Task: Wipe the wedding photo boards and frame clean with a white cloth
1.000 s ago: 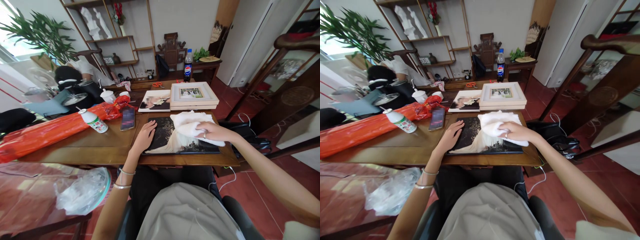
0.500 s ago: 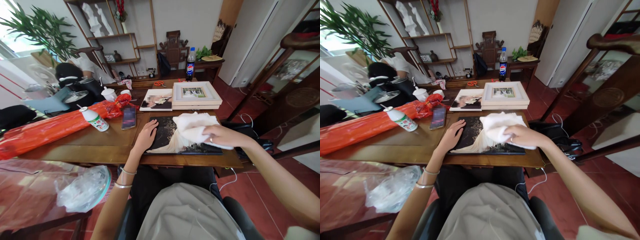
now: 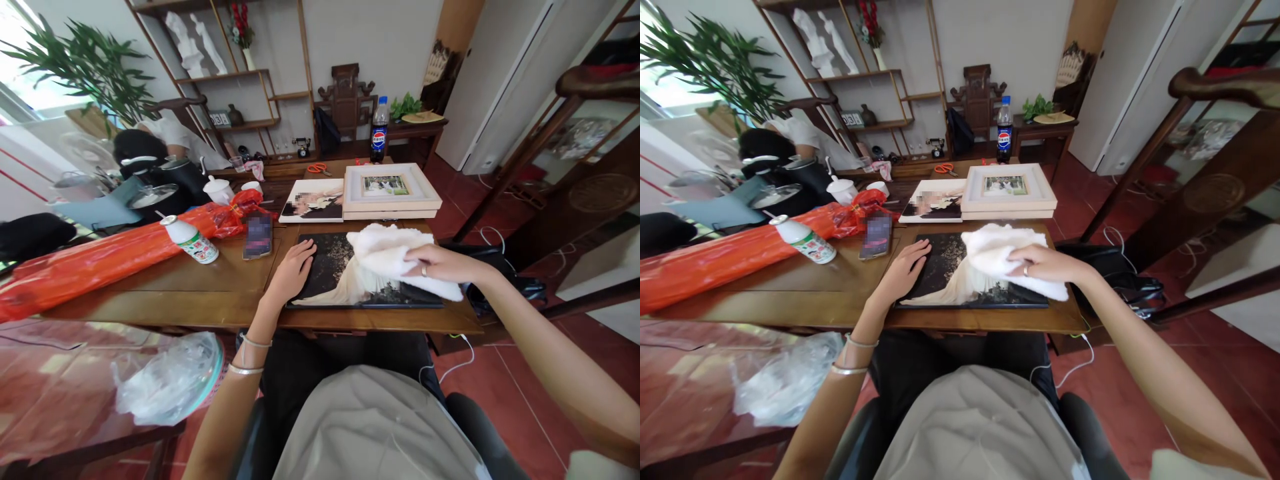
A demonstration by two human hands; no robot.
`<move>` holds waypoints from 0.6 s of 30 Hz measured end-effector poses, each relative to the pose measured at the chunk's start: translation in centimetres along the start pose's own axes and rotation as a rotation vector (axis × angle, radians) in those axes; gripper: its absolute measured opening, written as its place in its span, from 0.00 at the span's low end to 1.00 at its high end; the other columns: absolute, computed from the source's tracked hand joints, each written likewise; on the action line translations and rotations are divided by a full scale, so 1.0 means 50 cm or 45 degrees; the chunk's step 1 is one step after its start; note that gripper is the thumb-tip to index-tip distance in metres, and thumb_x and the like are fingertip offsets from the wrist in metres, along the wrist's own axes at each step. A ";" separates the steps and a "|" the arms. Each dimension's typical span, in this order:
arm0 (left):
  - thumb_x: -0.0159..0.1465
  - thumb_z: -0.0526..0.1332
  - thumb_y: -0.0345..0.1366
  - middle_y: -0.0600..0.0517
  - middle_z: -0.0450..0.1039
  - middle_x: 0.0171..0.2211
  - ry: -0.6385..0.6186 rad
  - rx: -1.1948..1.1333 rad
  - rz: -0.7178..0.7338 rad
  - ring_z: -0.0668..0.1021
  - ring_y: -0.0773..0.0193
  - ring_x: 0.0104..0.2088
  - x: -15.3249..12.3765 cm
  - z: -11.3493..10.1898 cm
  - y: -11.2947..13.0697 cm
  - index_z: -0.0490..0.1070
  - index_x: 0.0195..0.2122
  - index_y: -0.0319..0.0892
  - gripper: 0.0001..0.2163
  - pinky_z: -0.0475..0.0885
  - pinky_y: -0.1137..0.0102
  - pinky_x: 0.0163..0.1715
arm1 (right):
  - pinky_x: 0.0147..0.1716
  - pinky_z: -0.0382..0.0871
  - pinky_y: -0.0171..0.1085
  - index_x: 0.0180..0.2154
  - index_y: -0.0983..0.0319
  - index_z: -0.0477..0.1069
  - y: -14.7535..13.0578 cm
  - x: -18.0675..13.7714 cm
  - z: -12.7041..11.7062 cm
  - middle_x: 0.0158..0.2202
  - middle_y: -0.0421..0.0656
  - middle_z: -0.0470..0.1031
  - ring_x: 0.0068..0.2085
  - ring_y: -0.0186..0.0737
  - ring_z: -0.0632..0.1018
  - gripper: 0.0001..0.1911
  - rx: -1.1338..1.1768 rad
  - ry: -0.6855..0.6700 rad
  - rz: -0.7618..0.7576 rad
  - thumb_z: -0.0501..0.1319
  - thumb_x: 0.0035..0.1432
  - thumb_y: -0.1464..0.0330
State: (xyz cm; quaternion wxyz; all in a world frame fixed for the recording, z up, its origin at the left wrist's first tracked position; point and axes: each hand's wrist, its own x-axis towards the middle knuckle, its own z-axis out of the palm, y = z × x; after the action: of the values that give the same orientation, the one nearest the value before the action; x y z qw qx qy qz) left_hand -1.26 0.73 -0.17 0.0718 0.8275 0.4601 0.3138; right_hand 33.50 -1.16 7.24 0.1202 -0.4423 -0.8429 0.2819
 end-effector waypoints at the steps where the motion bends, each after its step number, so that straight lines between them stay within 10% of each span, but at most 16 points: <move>1: 0.68 0.49 0.33 0.42 0.67 0.58 0.002 -0.005 0.001 0.67 0.55 0.60 0.000 0.000 -0.001 0.70 0.53 0.37 0.17 0.61 0.54 0.61 | 0.38 0.69 0.41 0.36 0.61 0.77 0.012 0.019 -0.004 0.36 0.44 0.78 0.38 0.47 0.76 0.14 0.001 0.051 0.019 0.59 0.51 0.61; 10: 0.68 0.49 0.34 0.45 0.68 0.58 0.038 -0.063 -0.055 0.66 0.56 0.61 -0.004 0.000 0.004 0.70 0.54 0.42 0.17 0.61 0.54 0.60 | 0.38 0.67 0.41 0.32 0.63 0.76 0.054 0.088 -0.010 0.31 0.43 0.77 0.37 0.48 0.75 0.16 -0.027 0.312 0.077 0.61 0.49 0.57; 18: 0.68 0.49 0.33 0.45 0.67 0.58 0.042 -0.059 -0.086 0.66 0.57 0.61 -0.005 0.001 0.011 0.70 0.54 0.40 0.17 0.61 0.56 0.61 | 0.31 0.62 0.36 0.24 0.61 0.70 -0.068 -0.058 0.002 0.25 0.40 0.73 0.30 0.39 0.73 0.06 -0.174 -0.187 -0.050 0.56 0.49 0.75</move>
State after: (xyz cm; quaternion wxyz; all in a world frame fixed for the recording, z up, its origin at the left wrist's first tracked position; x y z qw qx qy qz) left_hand -0.93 0.23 -0.11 0.0937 0.8043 0.4815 0.3353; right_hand 32.83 -5.09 9.26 0.0332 -0.4112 -0.8751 0.2530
